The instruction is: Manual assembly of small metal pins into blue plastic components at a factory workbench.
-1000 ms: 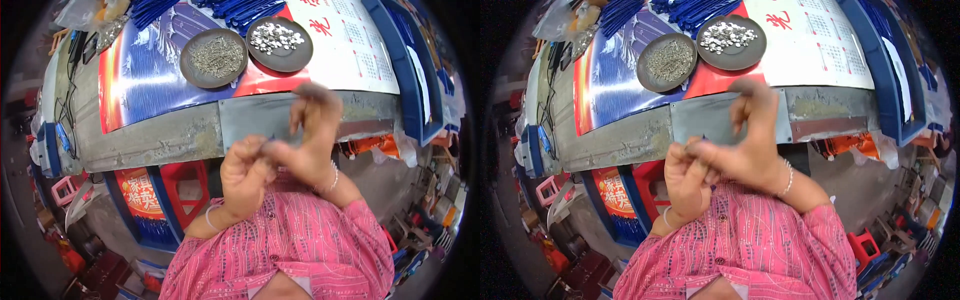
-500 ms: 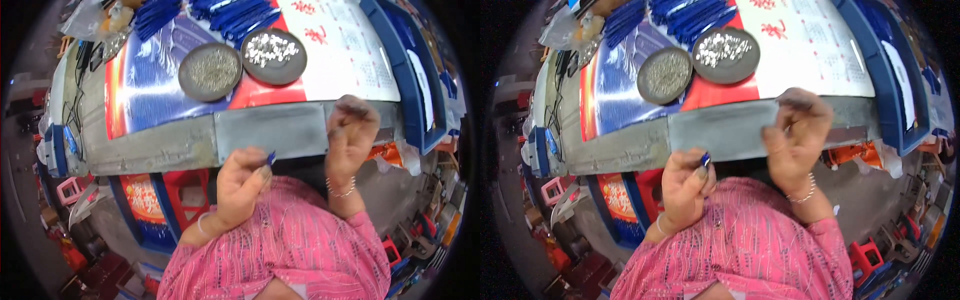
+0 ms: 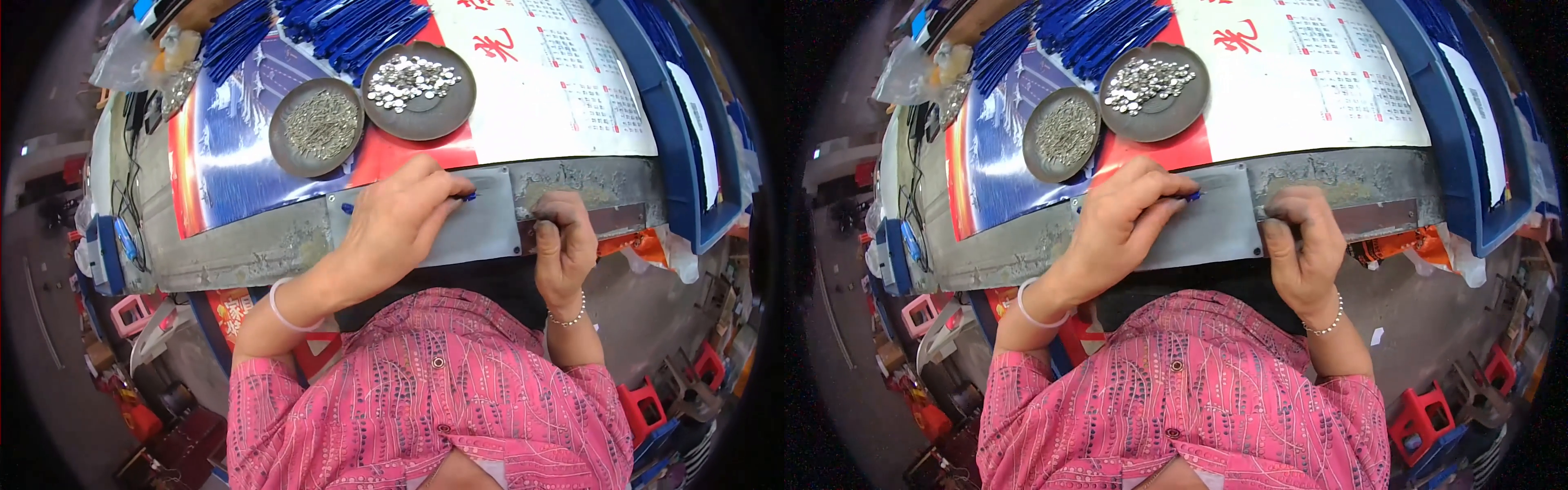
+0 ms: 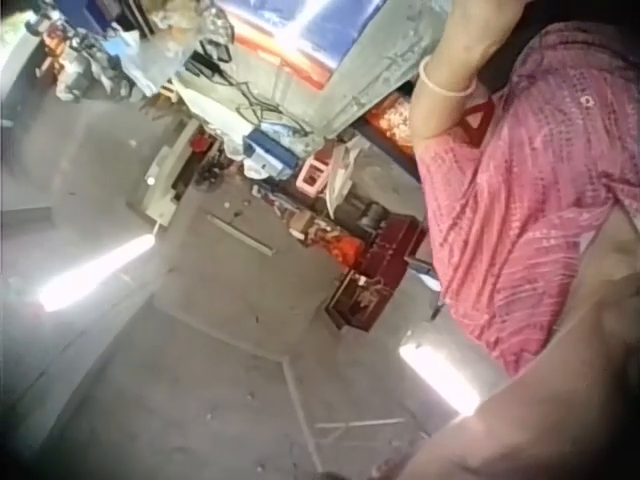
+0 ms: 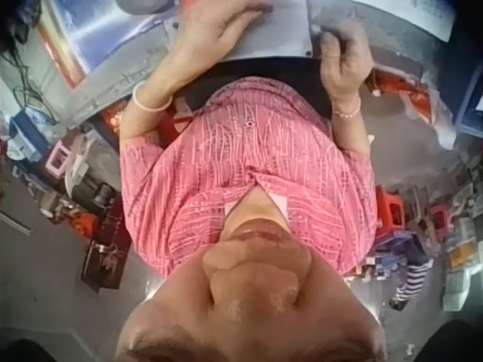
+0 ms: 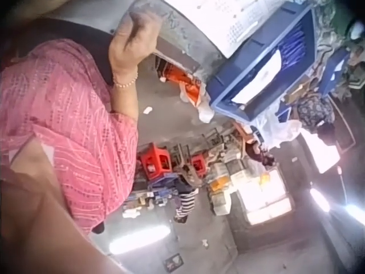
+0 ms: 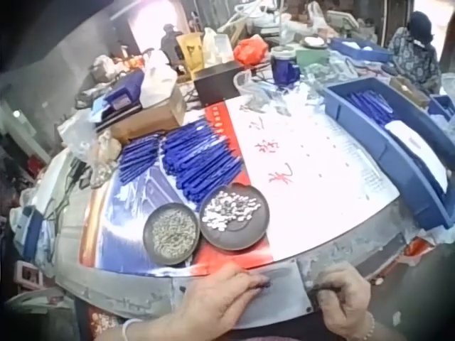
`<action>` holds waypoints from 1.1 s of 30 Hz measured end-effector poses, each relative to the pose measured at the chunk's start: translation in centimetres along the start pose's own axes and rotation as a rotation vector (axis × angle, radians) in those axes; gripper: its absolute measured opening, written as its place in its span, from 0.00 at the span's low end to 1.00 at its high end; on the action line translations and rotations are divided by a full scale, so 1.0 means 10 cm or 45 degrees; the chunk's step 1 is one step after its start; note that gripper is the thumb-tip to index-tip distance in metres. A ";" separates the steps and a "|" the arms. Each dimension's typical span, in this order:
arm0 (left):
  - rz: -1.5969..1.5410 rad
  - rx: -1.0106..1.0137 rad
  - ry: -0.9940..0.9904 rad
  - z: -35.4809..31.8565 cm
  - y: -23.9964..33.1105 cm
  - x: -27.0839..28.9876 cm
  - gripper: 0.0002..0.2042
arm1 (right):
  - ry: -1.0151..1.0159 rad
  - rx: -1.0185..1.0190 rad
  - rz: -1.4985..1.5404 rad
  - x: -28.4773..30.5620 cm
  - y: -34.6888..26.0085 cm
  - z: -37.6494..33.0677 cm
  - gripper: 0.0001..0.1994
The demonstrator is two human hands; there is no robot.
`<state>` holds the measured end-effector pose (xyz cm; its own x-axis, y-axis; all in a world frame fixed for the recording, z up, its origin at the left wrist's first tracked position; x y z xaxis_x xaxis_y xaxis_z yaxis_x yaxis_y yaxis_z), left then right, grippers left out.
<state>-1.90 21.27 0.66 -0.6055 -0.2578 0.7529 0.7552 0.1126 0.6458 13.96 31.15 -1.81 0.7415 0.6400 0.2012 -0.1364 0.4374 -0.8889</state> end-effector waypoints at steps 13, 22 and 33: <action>0.438 -0.117 -0.249 -0.15 -0.27 0.10 0.11 | -0.382 -0.102 0.047 -0.20 -0.31 0.29 0.09; -0.182 0.482 0.070 -0.69 -0.49 0.36 0.08 | -1.085 0.396 0.227 -0.43 -1.55 0.36 0.12; -1.264 0.536 0.472 -0.98 -0.35 0.24 0.15 | -1.264 0.375 -0.008 -0.85 -1.47 0.02 0.10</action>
<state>-3.55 10.90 -1.03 -0.7241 -0.6726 -0.1526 -0.2024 -0.0043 0.9793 9.51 19.42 9.66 -0.1145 0.8115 0.5731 -0.3887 0.4943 -0.7776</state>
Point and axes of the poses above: each hand's wrist, its own z-axis towards the middle knuckle, its own x-axis out of the back of the hand, y = z × x, the point moved 8 cm from there along z, towards the middle knuckle, and after that the axes turned 9 degrees about z, right-handed, at the moved point
